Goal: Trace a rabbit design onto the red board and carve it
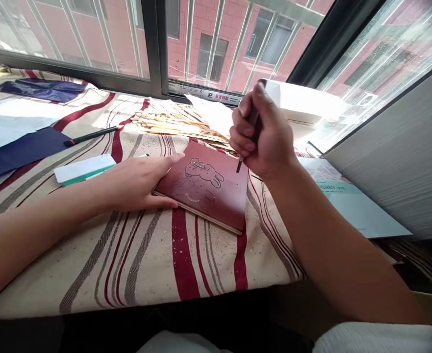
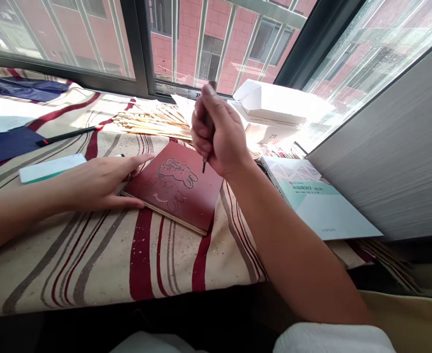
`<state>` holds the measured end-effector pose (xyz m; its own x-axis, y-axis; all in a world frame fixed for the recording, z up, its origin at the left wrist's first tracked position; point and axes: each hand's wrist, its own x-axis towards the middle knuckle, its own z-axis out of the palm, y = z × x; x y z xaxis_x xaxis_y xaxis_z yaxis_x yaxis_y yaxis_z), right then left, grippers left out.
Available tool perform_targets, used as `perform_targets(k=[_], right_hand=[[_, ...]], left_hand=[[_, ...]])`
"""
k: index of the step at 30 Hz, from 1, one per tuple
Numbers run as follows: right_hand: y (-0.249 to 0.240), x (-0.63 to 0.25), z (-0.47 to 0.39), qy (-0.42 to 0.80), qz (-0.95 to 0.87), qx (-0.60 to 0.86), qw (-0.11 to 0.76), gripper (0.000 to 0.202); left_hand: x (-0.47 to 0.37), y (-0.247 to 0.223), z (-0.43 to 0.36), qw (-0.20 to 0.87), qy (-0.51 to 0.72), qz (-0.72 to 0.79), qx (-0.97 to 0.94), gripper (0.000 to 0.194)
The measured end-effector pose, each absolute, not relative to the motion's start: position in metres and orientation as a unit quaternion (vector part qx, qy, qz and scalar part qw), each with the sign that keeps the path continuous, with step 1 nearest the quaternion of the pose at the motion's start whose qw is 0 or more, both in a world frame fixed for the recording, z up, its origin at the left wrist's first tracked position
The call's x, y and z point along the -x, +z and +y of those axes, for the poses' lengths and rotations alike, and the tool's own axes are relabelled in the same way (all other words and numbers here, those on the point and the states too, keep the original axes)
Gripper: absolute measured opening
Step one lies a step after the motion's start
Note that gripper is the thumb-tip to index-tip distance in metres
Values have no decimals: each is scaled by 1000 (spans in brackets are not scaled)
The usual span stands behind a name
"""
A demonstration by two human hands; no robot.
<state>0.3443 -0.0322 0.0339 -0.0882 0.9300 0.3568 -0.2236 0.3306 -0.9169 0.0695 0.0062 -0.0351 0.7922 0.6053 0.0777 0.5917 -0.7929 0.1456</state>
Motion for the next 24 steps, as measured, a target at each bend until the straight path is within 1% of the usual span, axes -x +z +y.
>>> perform_targets(k=[3,6,9,12,13,14,17,19,21,24], right_hand=[[33,-350,-34,470,-544,316,619,54],[31,-342,-40,481,-555,332,593,56],[30,-329,-45,508,-575,318,557,56],[28,-315,-48,546,-570,271,552,56],[27,-310,-48,557,-565,264,548,57],[25,-304,-47,568,-563,262,540,58],[15,-287,-44,605,-565,255,500,59],[6,-276,-43,615,-556,250,500,58],[-1,-269,-43,611,-544,262,513,57],[-6,-266,-46,612,-552,265,501,58]], left_hand=[[-69,-36,7,63,56,303,-949,103],[-70,-33,6,86,30,310,-946,101],[-72,-21,9,114,-4,314,-942,111],[-76,-2,20,140,-68,313,-937,122],[-79,4,25,147,-89,318,-933,119],[-82,9,30,156,-106,323,-927,110],[-92,12,39,144,-91,354,-920,66],[-98,5,41,114,-50,364,-923,48],[-102,-5,38,87,-11,361,-928,41],[-102,-17,34,58,38,348,-935,41]])
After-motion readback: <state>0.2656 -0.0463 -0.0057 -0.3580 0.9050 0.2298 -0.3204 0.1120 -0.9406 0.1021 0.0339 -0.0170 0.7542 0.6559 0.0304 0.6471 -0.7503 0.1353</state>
